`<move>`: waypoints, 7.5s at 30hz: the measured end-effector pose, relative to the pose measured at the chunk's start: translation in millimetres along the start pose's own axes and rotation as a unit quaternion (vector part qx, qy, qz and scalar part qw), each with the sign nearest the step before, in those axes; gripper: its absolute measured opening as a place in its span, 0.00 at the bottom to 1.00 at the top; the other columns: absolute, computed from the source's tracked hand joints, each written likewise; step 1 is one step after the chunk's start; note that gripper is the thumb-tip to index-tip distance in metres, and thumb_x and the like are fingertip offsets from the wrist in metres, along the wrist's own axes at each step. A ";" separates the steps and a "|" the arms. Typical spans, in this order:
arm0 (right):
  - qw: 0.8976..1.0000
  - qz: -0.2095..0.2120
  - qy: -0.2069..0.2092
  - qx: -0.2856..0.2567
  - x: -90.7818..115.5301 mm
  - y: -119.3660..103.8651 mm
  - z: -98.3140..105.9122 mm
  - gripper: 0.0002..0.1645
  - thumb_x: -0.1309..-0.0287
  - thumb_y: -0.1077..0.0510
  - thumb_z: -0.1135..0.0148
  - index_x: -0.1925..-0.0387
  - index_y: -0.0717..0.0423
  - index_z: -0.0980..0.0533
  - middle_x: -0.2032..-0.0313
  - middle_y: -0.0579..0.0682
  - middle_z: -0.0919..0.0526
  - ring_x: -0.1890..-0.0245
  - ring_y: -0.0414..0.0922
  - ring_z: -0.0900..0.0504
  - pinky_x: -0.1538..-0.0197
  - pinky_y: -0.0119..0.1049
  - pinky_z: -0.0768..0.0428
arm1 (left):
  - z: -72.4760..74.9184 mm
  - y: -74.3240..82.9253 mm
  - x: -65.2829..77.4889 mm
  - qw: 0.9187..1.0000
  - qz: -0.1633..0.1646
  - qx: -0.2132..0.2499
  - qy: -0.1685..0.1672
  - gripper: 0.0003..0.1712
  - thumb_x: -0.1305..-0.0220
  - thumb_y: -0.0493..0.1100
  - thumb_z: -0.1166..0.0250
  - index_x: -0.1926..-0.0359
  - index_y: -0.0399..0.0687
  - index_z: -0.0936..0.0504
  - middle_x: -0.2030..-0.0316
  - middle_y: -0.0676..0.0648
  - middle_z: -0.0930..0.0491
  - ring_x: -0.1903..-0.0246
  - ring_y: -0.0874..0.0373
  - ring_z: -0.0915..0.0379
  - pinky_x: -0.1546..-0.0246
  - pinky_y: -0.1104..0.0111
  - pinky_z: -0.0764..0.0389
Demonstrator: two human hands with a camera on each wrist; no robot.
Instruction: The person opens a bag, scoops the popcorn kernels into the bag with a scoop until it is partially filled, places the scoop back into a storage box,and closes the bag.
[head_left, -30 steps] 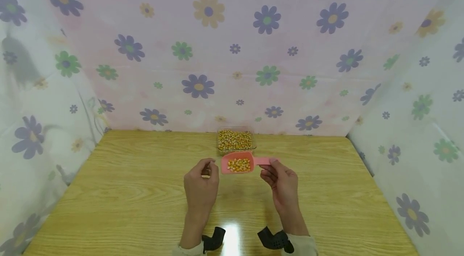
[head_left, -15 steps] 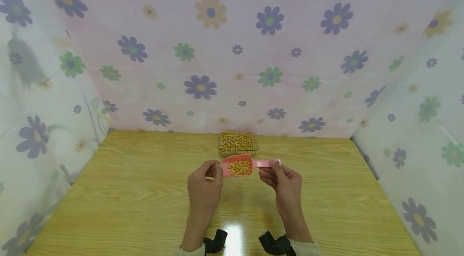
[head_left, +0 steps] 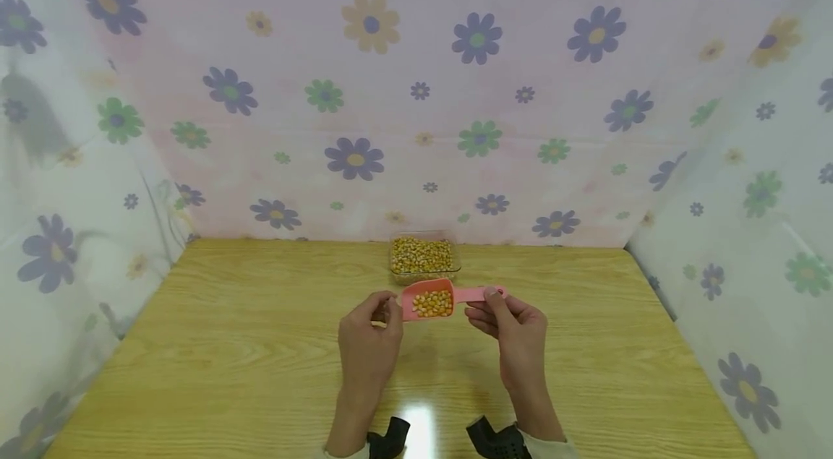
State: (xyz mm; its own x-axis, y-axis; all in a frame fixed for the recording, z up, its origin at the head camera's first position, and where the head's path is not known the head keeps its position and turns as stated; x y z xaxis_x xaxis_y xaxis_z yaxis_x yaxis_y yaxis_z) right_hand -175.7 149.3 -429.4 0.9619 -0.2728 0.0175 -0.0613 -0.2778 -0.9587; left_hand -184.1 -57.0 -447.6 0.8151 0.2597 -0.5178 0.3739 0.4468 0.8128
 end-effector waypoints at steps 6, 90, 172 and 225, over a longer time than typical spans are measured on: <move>1.000 0.014 -0.003 0.008 4.4 -5.7 -1.5 0.18 0.29 0.62 0.39 0.52 0.79 0.21 0.73 0.50 0.10 0.72 0.43 0.10 0.61 0.39 0.13 | -0.7 1.2 2.5 1.000 0.007 0.006 -0.004 0.07 0.36 0.31 0.36 0.66 0.39 0.12 0.79 0.52 0.18 0.79 0.63 0.21 0.83 0.75 0.23; 0.931 0.325 -0.065 0.155 36.4 -27.9 -29.5 0.09 0.38 0.74 0.36 0.58 0.69 0.14 0.70 0.63 0.11 0.71 0.37 0.11 0.67 0.27 0.15 | 0.0 0.2 -1.2 0.999 -0.041 0.017 0.023 0.09 0.37 0.29 0.36 0.64 0.39 0.09 0.70 0.44 0.11 0.77 0.61 0.18 0.80 0.77 0.20; 0.989 -0.145 0.018 -0.021 -140.3 79.1 10.1 0.18 0.25 0.59 0.45 0.45 0.70 0.24 0.75 0.45 0.12 0.70 0.36 0.11 0.50 0.35 0.15 | 0.2 -42.7 0.0 0.965 0.145 0.208 0.066 0.09 0.30 0.32 0.36 0.56 0.31 0.11 0.64 0.33 0.13 0.72 0.60 0.16 0.71 0.71 0.14; 0.949 -0.204 0.009 -0.239 -63.2 74.0 -0.1 0.19 0.20 0.52 0.52 0.64 0.51 0.18 0.70 0.45 0.12 0.71 0.35 0.17 0.58 0.28 0.16 | -5.7 -40.2 0.5 0.971 0.137 0.183 0.073 0.08 0.33 0.31 0.33 0.57 0.33 0.10 0.66 0.31 0.13 0.75 0.62 0.18 0.75 0.77 0.18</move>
State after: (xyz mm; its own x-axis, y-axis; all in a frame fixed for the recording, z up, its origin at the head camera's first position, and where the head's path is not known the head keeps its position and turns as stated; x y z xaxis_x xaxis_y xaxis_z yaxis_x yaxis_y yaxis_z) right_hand -241.1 146.0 -501.4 0.9270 -0.0679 0.3689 0.1966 -0.7494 -0.6322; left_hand -201.2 -69.9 -482.1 0.8446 0.4571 -0.2790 0.3054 0.0167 0.9521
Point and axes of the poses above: each hand's wrist, its own x-axis away from the middle knuckle, its own z-axis out of the back of the hand, y = z × x, the point moved 3 cm from there along -x, towards the middle knuckle
